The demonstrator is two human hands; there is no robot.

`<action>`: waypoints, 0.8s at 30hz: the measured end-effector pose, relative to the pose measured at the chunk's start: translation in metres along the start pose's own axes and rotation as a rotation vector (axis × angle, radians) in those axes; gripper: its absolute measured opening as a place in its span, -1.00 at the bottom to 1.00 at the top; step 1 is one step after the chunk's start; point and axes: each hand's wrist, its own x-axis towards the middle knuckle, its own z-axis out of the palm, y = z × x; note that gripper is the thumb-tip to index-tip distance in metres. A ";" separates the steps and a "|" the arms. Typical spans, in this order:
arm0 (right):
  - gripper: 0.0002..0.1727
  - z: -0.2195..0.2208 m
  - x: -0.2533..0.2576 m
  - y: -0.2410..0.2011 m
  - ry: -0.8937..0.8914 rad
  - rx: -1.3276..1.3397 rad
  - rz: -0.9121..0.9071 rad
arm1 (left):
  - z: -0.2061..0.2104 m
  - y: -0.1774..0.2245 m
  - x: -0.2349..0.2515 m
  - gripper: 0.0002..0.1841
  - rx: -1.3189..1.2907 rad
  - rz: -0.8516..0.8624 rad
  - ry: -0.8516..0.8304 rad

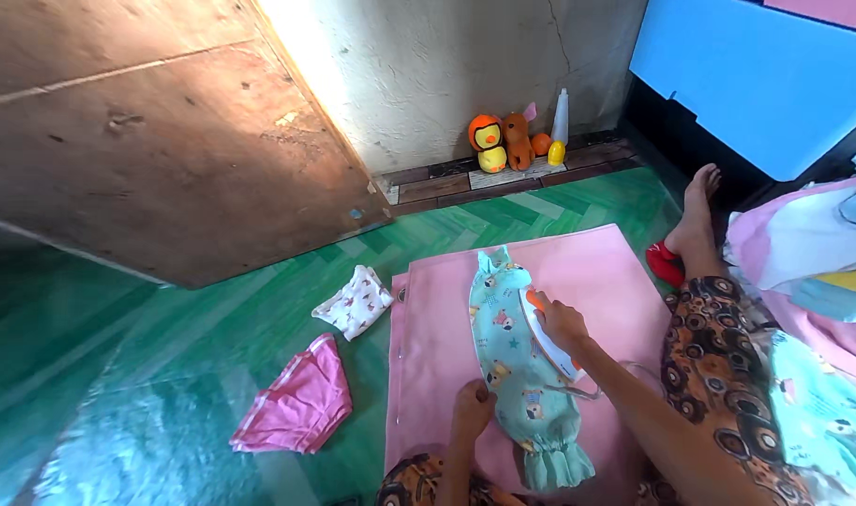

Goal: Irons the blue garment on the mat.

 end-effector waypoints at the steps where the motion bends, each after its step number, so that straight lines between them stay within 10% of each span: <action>1: -0.39 0.001 -0.003 0.002 -0.007 -0.015 -0.020 | 0.000 0.000 0.000 -0.71 -0.002 0.004 0.000; 24: -0.45 0.024 -0.026 0.015 -0.168 -0.215 -0.474 | 0.000 -0.001 -0.002 -0.74 0.031 0.021 0.024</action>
